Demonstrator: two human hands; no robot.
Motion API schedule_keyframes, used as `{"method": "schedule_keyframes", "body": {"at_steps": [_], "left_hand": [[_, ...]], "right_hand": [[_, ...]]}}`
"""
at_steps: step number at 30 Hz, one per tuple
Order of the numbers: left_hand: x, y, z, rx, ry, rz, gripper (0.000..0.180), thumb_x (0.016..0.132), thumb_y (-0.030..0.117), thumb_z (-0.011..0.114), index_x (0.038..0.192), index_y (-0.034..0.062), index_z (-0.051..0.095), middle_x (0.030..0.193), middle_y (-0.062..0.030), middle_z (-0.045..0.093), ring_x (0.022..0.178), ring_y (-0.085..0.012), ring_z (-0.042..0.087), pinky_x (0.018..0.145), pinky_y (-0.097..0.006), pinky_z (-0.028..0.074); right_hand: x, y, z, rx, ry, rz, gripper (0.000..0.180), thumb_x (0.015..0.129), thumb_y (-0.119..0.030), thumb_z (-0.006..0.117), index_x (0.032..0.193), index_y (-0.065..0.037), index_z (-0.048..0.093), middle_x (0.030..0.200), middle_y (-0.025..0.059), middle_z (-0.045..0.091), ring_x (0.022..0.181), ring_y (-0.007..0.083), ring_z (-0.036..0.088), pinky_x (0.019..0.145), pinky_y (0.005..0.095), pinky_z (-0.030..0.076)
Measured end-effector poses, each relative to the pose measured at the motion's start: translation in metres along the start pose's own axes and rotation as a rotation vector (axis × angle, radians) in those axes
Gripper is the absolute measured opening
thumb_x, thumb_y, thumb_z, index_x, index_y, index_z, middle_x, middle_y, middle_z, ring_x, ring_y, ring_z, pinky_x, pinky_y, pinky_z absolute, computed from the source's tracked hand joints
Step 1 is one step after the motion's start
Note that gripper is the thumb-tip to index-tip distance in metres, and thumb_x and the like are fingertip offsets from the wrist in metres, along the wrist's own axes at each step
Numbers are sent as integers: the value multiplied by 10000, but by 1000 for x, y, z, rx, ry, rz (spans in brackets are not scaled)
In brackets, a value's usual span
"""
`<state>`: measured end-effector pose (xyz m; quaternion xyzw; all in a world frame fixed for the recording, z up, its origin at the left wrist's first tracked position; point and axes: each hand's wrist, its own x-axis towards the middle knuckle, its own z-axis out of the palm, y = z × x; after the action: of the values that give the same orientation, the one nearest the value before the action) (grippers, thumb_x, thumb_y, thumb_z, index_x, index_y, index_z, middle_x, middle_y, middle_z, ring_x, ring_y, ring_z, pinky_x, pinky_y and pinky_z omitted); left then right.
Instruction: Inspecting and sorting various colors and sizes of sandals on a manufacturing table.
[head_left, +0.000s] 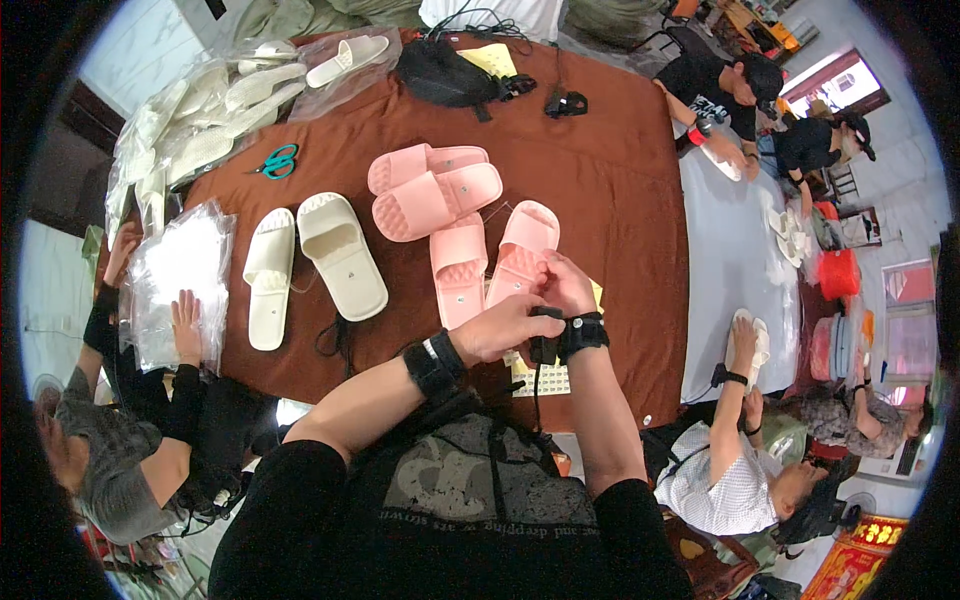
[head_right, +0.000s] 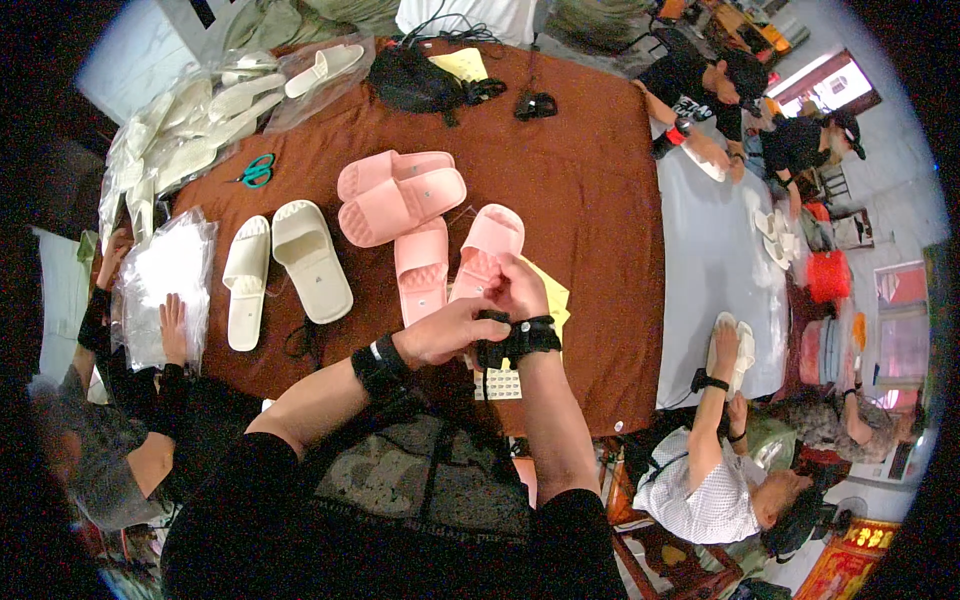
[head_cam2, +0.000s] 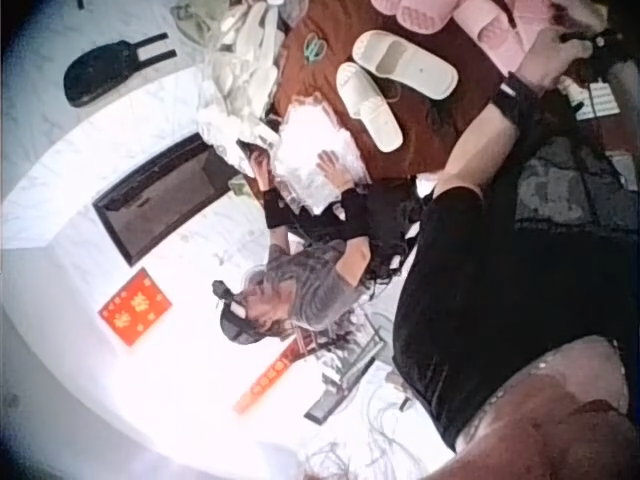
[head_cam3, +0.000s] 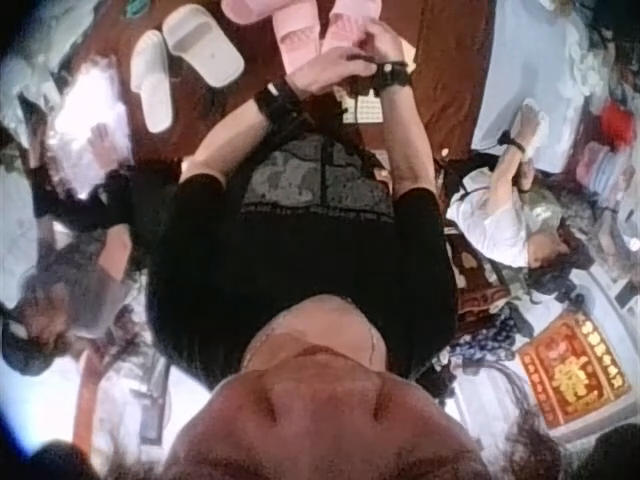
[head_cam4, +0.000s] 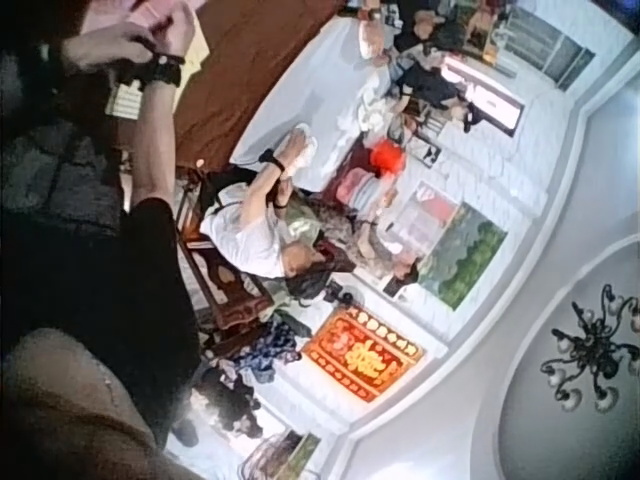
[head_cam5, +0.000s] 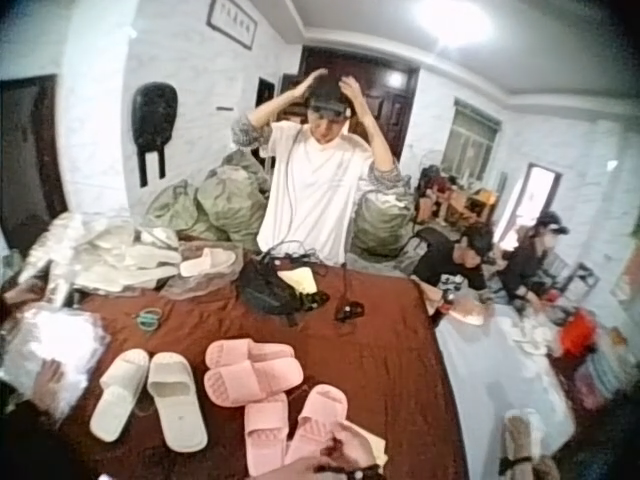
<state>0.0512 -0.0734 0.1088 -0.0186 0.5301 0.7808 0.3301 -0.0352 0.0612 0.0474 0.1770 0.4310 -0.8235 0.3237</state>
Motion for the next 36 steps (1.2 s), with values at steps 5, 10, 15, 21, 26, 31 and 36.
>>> {"method": "schedule_keyframes", "body": {"at_steps": [5, 10, 15, 21, 26, 31, 36], "left_hand": [[12, -14, -8, -160, -88, -10, 342, 840, 254, 600, 1067, 7, 536, 875, -33, 600, 740, -121, 592, 595, -282, 506], [8, -8, -4, -242, -73, -44, 322, 874, 290, 569, 1060, 30, 534, 881, -20, 598, 752, -127, 598, 619, -306, 516], [24, -13, -38, -406, 87, -24, 338, 880, 371, 548, 955, 42, 531, 839, -31, 549, 719, -152, 578, 642, -328, 510], [19, 34, -95, -897, 301, 293, 132, 893, 172, 476, 858, 58, 533, 812, -83, 594, 784, -212, 583, 759, -372, 487], [21, 68, -107, -976, 443, 445, 125, 875, 175, 503, 897, 53, 516, 807, -82, 596, 727, -199, 577, 707, -354, 500], [17, 94, -82, -497, 748, 733, 166, 888, 176, 507, 952, 26, 534, 766, -70, 594, 647, -148, 562, 593, -283, 486], [-2, 99, -90, -166, 838, 827, 197, 892, 181, 499, 978, 11, 545, 770, -57, 590, 656, -125, 561, 578, -248, 477]], "right_hand": [[16, -10, -14, 527, 33, -5, 99, 943, -138, 426, 880, -97, 490, 642, -39, 419, 561, 94, 400, 557, 265, 373], [17, -13, -27, 620, 108, -60, 59, 904, -106, 461, 863, -75, 491, 659, -11, 444, 587, 110, 396, 570, 283, 371], [-6, -17, -12, 598, 135, -105, 43, 914, -115, 462, 934, -83, 483, 669, -5, 475, 572, 110, 418, 569, 291, 382], [-60, 5, 39, 83, -110, -192, 202, 891, -170, 536, 1067, -80, 493, 797, 4, 529, 682, 98, 493, 635, 288, 442], [-91, 25, 101, -172, -388, 40, 285, 887, -192, 553, 1126, -52, 487, 898, 26, 565, 759, 109, 546, 650, 266, 473], [-90, 27, 116, -576, -509, -129, 340, 884, -199, 567, 1157, -17, 478, 937, 36, 567, 774, 104, 570, 678, 236, 493], [-98, 5, 94, -523, -445, -254, 276, 917, -185, 505, 1129, -9, 511, 955, 68, 589, 780, 149, 578, 675, 271, 495]]}}
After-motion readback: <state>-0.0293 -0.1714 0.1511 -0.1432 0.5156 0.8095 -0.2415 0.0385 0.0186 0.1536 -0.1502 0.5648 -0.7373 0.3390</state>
